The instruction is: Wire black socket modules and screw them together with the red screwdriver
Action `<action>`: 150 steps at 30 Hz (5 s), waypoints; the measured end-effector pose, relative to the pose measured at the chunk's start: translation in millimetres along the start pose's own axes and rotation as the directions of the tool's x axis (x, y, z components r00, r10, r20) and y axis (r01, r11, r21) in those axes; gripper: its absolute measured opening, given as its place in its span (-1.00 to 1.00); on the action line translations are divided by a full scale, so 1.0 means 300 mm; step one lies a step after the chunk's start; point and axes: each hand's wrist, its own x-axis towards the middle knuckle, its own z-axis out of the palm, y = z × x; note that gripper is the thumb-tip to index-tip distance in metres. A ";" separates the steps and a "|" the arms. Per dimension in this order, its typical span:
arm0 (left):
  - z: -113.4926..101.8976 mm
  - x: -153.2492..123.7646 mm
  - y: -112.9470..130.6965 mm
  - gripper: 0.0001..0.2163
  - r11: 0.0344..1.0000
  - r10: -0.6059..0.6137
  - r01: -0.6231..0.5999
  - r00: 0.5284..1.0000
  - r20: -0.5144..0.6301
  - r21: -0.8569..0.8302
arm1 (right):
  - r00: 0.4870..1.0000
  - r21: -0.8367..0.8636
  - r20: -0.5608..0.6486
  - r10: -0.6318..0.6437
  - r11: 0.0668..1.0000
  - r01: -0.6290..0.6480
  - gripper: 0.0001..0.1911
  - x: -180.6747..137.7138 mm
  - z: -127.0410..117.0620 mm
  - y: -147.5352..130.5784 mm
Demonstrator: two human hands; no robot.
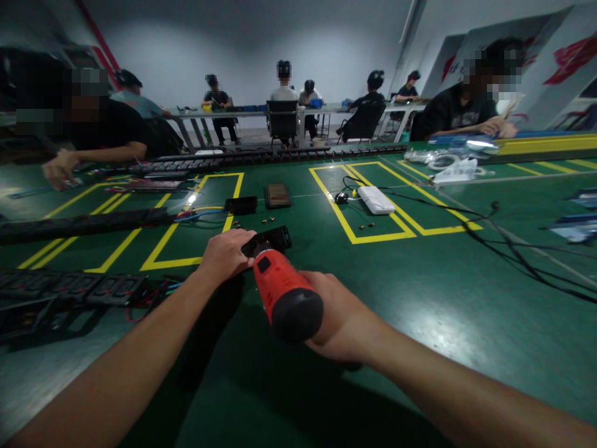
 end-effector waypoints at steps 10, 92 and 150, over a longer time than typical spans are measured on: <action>-0.020 -0.003 0.020 -0.56 0.997 0.068 -0.068 0.998 0.000 0.039 | 0.996 -0.702 -0.071 0.052 0.707 -0.087 -0.68 -0.034 -0.005 0.032; -0.046 -0.014 0.044 -0.65 0.994 0.086 -0.088 0.996 0.032 0.066 | 0.996 -0.532 -0.084 0.033 0.844 -0.073 -0.78 -0.048 -0.002 -0.021; -0.030 -0.016 0.038 -0.59 0.995 0.091 -0.092 0.996 0.011 0.027 | 0.993 -0.496 -0.116 0.022 0.865 -0.077 -0.79 -0.043 0.027 0.014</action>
